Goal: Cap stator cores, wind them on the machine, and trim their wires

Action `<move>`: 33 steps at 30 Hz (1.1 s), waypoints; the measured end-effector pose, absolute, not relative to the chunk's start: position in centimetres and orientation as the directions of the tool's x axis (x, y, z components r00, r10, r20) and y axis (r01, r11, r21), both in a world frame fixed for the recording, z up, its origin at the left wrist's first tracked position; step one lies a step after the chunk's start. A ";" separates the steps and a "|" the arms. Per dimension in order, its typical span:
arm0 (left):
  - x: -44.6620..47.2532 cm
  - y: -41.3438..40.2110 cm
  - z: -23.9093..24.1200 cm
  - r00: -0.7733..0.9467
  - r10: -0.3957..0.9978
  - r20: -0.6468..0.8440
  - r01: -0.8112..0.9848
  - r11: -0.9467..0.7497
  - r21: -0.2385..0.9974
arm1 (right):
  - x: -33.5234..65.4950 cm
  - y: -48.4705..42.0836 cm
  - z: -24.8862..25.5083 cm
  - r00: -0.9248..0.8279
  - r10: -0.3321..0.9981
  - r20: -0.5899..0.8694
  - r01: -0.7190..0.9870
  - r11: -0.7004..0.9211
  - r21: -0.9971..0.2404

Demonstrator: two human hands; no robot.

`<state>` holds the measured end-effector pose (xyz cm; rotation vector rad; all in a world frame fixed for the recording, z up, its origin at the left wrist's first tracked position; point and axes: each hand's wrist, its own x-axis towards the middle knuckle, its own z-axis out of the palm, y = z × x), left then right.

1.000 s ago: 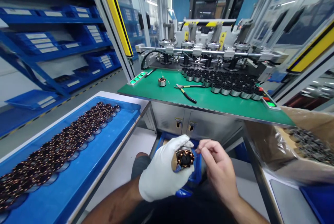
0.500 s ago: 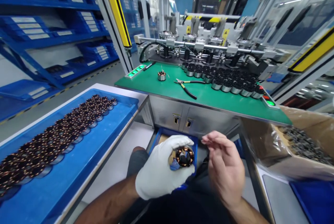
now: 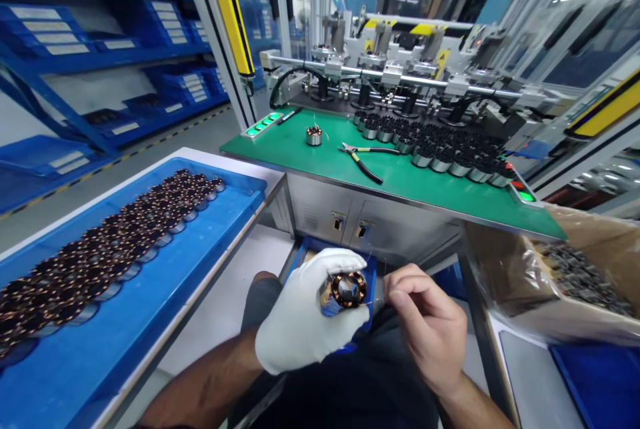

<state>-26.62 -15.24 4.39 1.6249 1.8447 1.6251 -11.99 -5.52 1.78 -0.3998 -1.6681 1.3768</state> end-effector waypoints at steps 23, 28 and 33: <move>-26.0 -15.6 4.1 -0.338 0.863 0.375 0.558 -0.137 0.818 | -12.4 -5.1 2.8 -0.655 0.638 0.405 -0.213 0.358 -0.909; -25.9 -15.6 4.4 -0.317 0.894 0.318 0.525 -0.114 0.844 | -12.3 -5.6 3.5 -0.569 0.599 0.564 -0.205 0.561 -0.802; -26.3 -15.5 4.2 -0.339 0.888 0.309 0.468 -0.126 0.875 | -11.8 -5.7 3.1 -0.569 0.571 0.592 -0.255 0.562 -0.787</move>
